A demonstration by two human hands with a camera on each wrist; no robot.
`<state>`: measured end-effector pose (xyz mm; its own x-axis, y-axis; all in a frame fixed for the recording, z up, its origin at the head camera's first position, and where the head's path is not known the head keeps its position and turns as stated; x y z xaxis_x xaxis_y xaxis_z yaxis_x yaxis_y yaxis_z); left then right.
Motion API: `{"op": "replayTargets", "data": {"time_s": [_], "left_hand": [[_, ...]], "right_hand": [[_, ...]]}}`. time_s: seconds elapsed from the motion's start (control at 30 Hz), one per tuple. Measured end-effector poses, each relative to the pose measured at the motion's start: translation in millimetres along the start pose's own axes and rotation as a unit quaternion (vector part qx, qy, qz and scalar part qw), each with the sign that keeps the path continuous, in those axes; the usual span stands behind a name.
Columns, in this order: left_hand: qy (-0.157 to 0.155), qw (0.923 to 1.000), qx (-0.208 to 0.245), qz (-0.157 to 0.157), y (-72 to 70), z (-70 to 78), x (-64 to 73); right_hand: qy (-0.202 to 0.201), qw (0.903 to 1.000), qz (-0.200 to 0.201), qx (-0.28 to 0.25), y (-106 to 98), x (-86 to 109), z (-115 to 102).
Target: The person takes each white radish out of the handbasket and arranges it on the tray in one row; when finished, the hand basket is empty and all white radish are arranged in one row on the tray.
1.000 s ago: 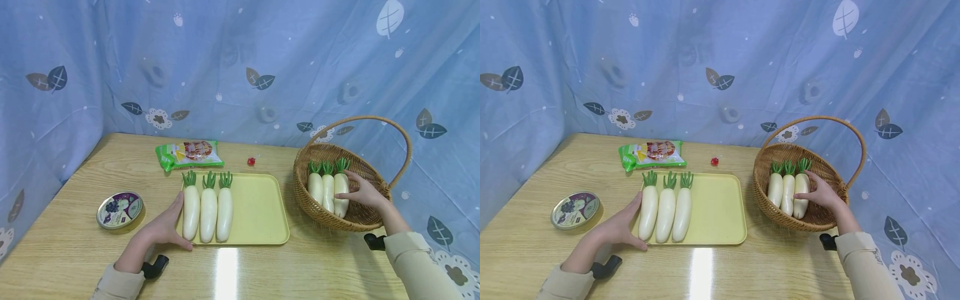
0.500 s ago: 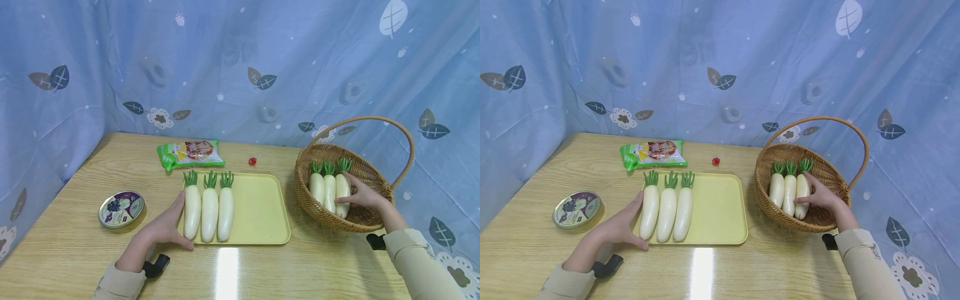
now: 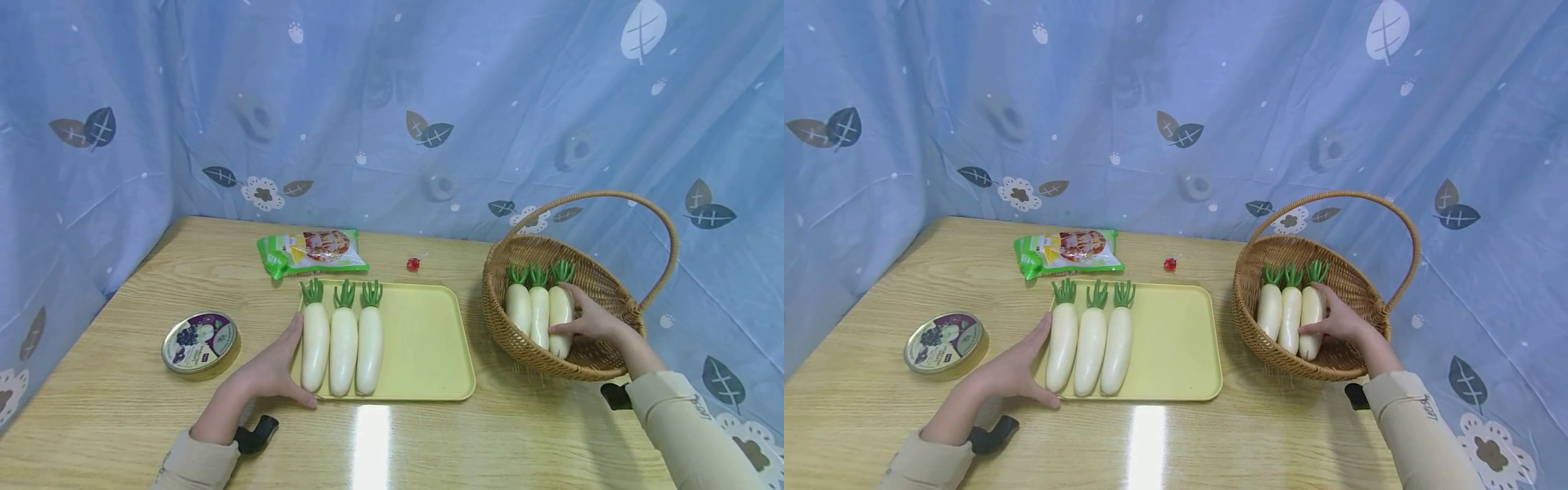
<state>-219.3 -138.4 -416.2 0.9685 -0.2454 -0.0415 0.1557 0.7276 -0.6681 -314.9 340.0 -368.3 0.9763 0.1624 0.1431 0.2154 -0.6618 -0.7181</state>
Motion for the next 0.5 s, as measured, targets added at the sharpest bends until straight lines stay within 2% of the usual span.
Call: {"op": "replayTargets", "data": {"time_s": [0.3,0.5], "left_hand": [[-0.007,1.0000,-0.004,-0.001,0.8,-3.5,-0.8],[-0.012,0.9999,-0.001,-0.003,1.3,-3.5,-0.1]], "right_hand": [[0.012,0.9997,0.001,-0.022,-1.1,2.2,0.8],[0.017,0.9996,0.009,-0.019,-5.4,4.2,-0.1]]}}
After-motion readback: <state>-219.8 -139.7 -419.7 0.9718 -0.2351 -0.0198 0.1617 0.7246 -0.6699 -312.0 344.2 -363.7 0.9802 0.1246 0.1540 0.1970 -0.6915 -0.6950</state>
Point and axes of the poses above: each hand's wrist, its own x-axis away from the middle knuckle, its own y-axis out of the palm, z = x × y, the point moved 9 cm from there along -x, towards the middle knuckle, and after that the axes turned 11 degrees about z, right-handed, at the moved point
